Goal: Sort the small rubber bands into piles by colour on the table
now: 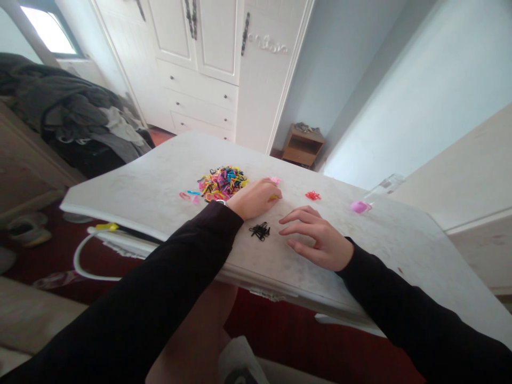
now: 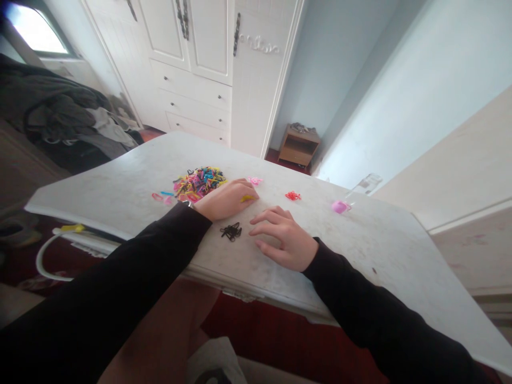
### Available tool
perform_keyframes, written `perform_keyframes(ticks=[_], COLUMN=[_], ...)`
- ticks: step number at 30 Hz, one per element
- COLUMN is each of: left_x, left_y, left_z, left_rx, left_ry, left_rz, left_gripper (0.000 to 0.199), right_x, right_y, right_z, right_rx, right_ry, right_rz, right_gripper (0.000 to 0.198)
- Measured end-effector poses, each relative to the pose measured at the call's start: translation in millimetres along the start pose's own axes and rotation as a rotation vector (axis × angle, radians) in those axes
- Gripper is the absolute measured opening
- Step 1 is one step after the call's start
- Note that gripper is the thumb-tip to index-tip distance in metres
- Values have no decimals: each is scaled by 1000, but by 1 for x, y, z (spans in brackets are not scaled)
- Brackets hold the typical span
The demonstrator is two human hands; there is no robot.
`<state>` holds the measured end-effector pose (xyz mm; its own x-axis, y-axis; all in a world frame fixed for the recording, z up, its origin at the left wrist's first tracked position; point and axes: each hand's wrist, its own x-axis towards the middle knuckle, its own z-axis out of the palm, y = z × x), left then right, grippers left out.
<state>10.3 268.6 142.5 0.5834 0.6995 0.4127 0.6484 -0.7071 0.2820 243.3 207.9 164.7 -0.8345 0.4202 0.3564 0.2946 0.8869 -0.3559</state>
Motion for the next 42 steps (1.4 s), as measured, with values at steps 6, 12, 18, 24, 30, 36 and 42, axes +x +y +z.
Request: perform_keyframes(ticks=[6, 12, 18, 24, 30, 36, 42], left_x=[-1, -4, -2, -28, -71, -76, -76], left_y=[-2, 0, 2, -24, -55, -54, -58], left_z=[2, -2, -8, -43, -67, -63, -58], left_rx=[-48, -47, 22, 160, 162, 135, 52], left_ry=[28, 111, 250, 541, 557, 347, 261], left_rz=[12, 15, -8, -157, -255, -334, -347], left_gripper=[25, 21, 15, 13, 13, 18, 21], right_x=[0, 0, 0, -3, -4, -2, -2], right_y=[-1, 0, 5, 12, 11, 9, 8], right_z=[-1, -1, 0, 1, 3, 1, 0], right_rx=[12, 8, 0, -4, -3, -18, -18], right_ry=[-9, -4, 31, 124, 124, 131, 124], right_rz=[1, -3, -8, -11, -8, -10, -14], right_gripper=[16, 16, 16, 12, 11, 12, 12])
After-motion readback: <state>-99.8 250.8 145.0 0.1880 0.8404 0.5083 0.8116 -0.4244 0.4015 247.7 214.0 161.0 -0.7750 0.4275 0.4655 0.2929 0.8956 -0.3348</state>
